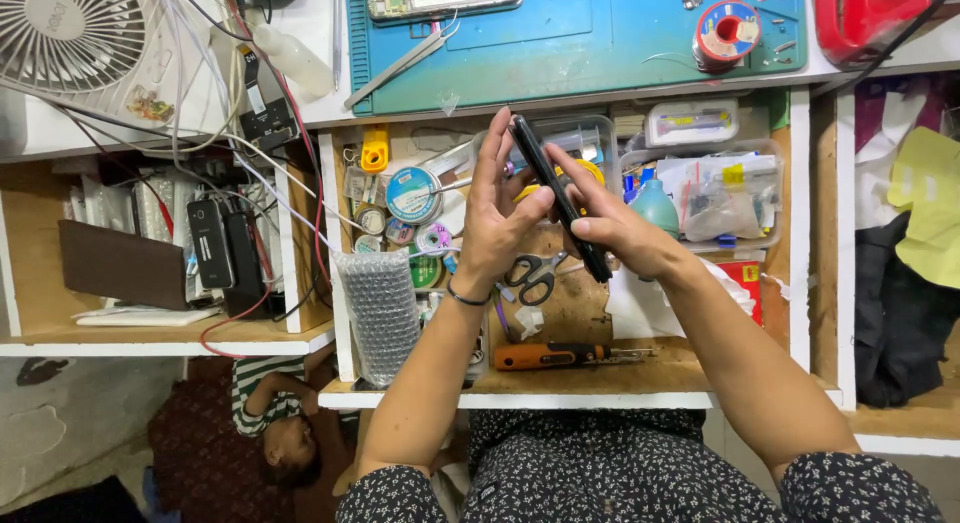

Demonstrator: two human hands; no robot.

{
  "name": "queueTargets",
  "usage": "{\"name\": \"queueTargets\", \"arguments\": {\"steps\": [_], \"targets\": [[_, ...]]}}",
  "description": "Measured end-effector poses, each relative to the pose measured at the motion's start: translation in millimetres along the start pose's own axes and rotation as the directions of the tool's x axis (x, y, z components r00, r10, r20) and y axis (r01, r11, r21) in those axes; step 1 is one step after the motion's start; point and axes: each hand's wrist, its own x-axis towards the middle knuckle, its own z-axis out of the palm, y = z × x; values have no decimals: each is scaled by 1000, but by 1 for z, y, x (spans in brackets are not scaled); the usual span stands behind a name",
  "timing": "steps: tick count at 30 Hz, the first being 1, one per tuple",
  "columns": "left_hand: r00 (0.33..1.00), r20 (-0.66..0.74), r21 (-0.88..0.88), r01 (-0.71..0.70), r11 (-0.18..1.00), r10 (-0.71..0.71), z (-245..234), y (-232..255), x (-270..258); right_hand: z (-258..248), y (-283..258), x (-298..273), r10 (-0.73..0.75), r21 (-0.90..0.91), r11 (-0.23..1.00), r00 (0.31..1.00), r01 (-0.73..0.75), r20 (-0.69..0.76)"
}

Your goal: Disassembling a smartphone to access internal components like the battery and motherboard.

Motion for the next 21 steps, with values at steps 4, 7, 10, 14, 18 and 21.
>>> {"name": "queueTargets", "arguments": {"steps": [4, 7, 10, 14, 18, 21], "targets": [[1000, -4, -14, -4, 1000, 4, 1, 9, 0, 1, 2, -1, -32, 75, 997, 999, 32, 0], [1000, -23, -31, -18, 999, 17, -4, 4, 3, -8, 20, -5, -63, 149, 987, 998, 63, -1], [1000, -25, -63, -4, 998, 2, -7, 3, 4, -15, 36, -11, -83, 338, 938, 996, 84, -15], [999, -44, -70, -32, 997, 29, -10, 8, 6, -10, 18, -14, 5, 617, 784, 993, 70, -119], [998, -39, -7, -47, 999, 47, -9, 12, 6, -4, -5, -6, 12, 665, 741, 988, 93, -151], [999, -16, 8, -36, 999, 36, -4, 11, 1, 4, -16, -3, 21, 668, 739, 988, 87, -152]]}}
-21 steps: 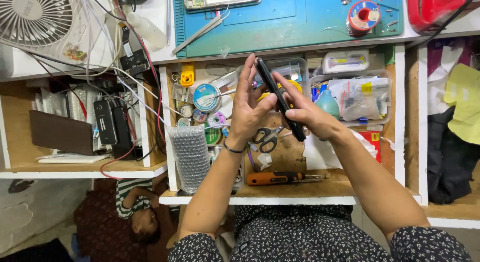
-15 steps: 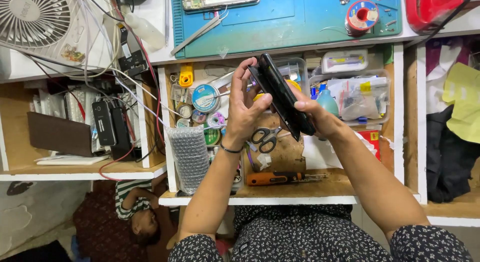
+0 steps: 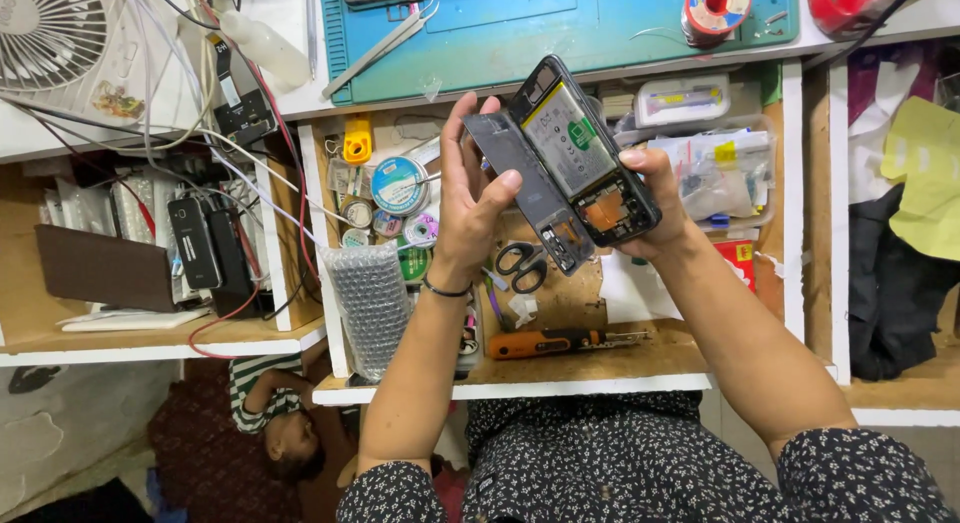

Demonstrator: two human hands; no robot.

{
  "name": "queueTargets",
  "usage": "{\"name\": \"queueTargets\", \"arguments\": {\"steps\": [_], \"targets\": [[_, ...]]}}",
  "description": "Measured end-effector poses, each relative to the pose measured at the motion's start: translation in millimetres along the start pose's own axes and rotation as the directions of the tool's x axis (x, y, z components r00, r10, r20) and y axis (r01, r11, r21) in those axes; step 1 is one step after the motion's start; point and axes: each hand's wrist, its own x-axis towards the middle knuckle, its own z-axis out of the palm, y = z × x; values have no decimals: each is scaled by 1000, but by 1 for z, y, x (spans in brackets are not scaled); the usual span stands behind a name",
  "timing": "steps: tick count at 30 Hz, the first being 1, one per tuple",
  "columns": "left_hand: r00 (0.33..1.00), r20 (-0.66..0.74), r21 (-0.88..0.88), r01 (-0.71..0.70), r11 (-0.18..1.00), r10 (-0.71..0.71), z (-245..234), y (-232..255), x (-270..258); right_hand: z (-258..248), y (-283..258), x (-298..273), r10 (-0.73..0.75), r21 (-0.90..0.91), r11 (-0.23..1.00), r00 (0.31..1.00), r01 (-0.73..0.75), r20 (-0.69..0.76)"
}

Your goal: Disassembling a smartphone to access internal components like the battery and motherboard.

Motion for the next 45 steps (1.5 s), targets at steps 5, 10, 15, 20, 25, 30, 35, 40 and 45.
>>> {"name": "queueTargets", "arguments": {"steps": [5, 10, 15, 20, 25, 30, 35, 40, 45], "targets": [[999, 3, 144, 48, 988, -49, 14, 9, -4, 28, -8, -1, -33, -39, 999, 999, 34, 23], [998, 14, 130, 58, 990, -60, 14, 3, -3, 2, -8, -3, -12, 18, 1000, 995, 10, 100], [995, 64, 71, 78, 994, -83, 15, 15, -1, -16, -6, -6, 4, 107, 994, 986, -22, 166], [994, 87, 4, 69, 998, -69, 10, 8, -1, -17, -6, -6, 6, 137, 990, 982, -32, 187], [992, 125, 180, -23, 983, 1, 8, 8, -3, -13, -10, -6, 103, 153, 978, 967, -141, 232], [937, 322, 789, -343, 510, 132, 8, 9, -5, -20, -9, -5, 281, 76, 941, 886, -330, 370], [881, 438, 807, -473, 354, 181, 3, 9, -6, -25, -10, -7, 346, -58, 935, 869, -349, 353], [861, 509, 824, -493, 281, 16, 2, 24, -9, -35, -13, -10, 414, -169, 909, 865, -380, 283], [894, 431, 891, -443, 96, 121, 12, 11, -8, -77, 0, -14, 422, -220, 900, 878, -376, 227]]}}
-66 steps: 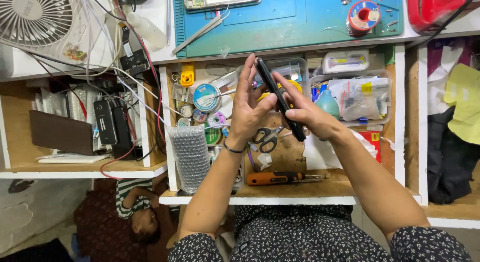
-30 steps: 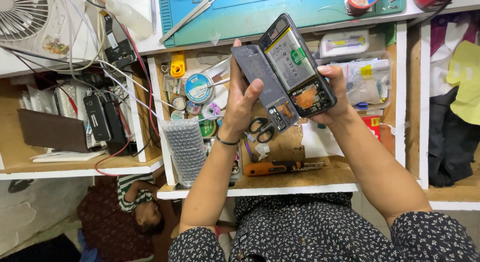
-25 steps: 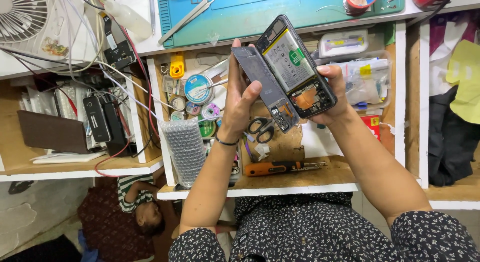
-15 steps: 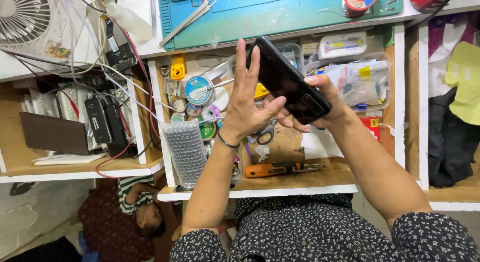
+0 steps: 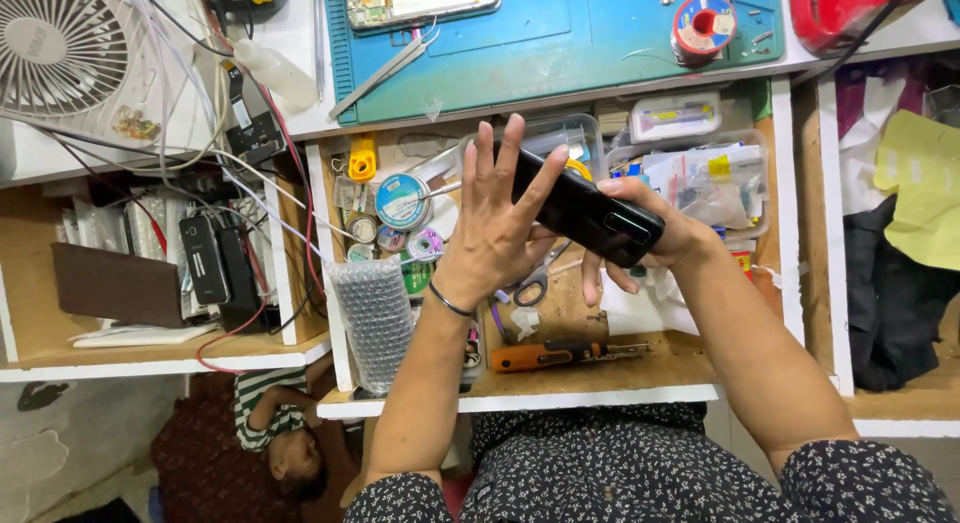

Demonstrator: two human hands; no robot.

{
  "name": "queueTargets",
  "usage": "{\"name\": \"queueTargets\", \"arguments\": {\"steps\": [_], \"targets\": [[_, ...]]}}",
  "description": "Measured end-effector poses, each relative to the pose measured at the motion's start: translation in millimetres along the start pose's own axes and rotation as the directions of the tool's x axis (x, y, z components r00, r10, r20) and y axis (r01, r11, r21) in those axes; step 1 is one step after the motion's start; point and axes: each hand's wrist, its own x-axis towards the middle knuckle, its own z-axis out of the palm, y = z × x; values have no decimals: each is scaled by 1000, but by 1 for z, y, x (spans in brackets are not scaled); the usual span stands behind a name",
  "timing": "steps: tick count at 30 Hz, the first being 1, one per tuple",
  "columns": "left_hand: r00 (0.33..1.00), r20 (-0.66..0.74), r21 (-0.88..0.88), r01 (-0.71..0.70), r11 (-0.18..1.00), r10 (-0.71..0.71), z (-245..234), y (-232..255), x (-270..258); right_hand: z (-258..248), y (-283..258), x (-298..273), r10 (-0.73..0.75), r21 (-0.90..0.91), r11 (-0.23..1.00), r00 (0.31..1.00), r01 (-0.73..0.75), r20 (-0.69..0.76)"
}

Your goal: Disassembling a smartphone to access internal components like the battery and motherboard.

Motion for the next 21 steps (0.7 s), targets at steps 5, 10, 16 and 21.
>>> {"name": "queueTargets", "arguments": {"steps": [5, 10, 16, 21], "targets": [[995, -92, 13, -42, 999, 43, -3, 7, 7, 44, -23, 1, -15, 19, 1000, 1000, 15, 25], [978, -198, -64, -81, 995, 67, 9, 1, 7, 52, -28, 4, -30, 54, 998, 999, 27, 45], [951, -149, -475, 171, 863, -270, -8, 14, 21, 49, -29, 13, -433, -518, 803, 886, 294, -167], [856, 239, -756, 461, 465, -459, 8, 15, 11, 35, 0, 36, -613, -696, 617, 779, 367, -133]]}}
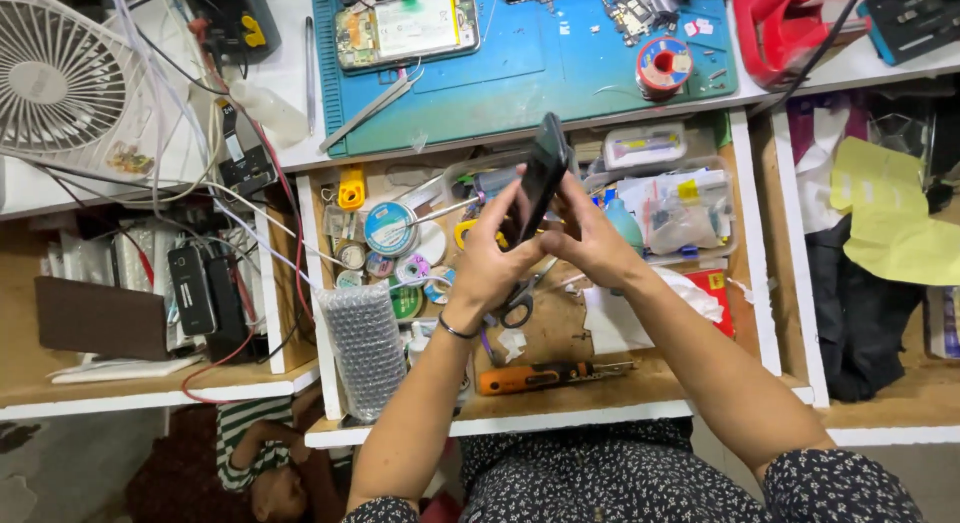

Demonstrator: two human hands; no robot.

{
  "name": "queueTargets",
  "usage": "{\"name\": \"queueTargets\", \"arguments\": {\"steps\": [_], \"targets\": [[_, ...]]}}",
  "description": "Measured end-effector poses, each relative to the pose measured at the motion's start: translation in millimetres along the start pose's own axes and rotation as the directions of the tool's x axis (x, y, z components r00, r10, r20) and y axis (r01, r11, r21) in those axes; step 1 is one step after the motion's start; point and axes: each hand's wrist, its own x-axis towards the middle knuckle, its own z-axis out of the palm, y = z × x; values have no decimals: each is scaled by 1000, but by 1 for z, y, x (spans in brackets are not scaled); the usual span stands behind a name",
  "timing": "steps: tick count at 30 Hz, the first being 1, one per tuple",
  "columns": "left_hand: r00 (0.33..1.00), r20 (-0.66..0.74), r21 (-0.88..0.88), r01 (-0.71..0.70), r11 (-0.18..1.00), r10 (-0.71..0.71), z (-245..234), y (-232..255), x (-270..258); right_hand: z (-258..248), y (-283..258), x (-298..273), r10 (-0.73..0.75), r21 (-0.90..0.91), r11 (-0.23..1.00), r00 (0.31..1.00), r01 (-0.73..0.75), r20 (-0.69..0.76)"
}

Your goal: Disassembling a smartphone to access internal components like the battery and motherboard.

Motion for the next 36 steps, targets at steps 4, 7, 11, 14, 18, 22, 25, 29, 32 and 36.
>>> {"name": "queueTargets", "arguments": {"steps": [4, 7, 11, 14, 18, 22, 25, 29, 32, 36], "targets": [[990, 56, 63, 127, 990, -130, 6, 19, -4, 0, -18, 5, -3, 144, 990, 998, 11, -55], [984, 96, 41, 149, 988, -152, 3, 6, -7, -1, -20, 5, 10, 322, 946, 993, 28, -114], [971, 204, -166, 160, 973, -125, -3, 0, -2, -5, -21, 9, -20, 367, 929, 995, 55, -97], [964, 231, -252, 192, 948, -134, -3, -1, -4, -3, -24, 8, -17, 382, 923, 996, 48, -84], [959, 238, -290, 219, 932, -151, -3, -1, -4, -2, -29, 9, -10, 402, 915, 998, 35, -64], [965, 222, -320, 206, 925, -138, 4, -14, -2, -6, -27, 9, -17, 400, 916, 998, 40, -59], [968, 214, -324, 198, 925, -132, 6, -19, -1, -8, -26, 7, -21, 404, 914, 997, 48, -72], [963, 238, -342, 209, 916, -130, 7, -19, 4, -11, -31, 9, -30, 369, 928, 997, 54, -70], [953, 264, -358, 238, 903, -146, 7, -21, 1, -5, -36, 5, -11, 359, 933, 996, 41, -84], [948, 275, -371, 256, 893, -158, 8, -26, -3, -1, -39, 2, 7, 341, 939, 994, 30, -106]]}}
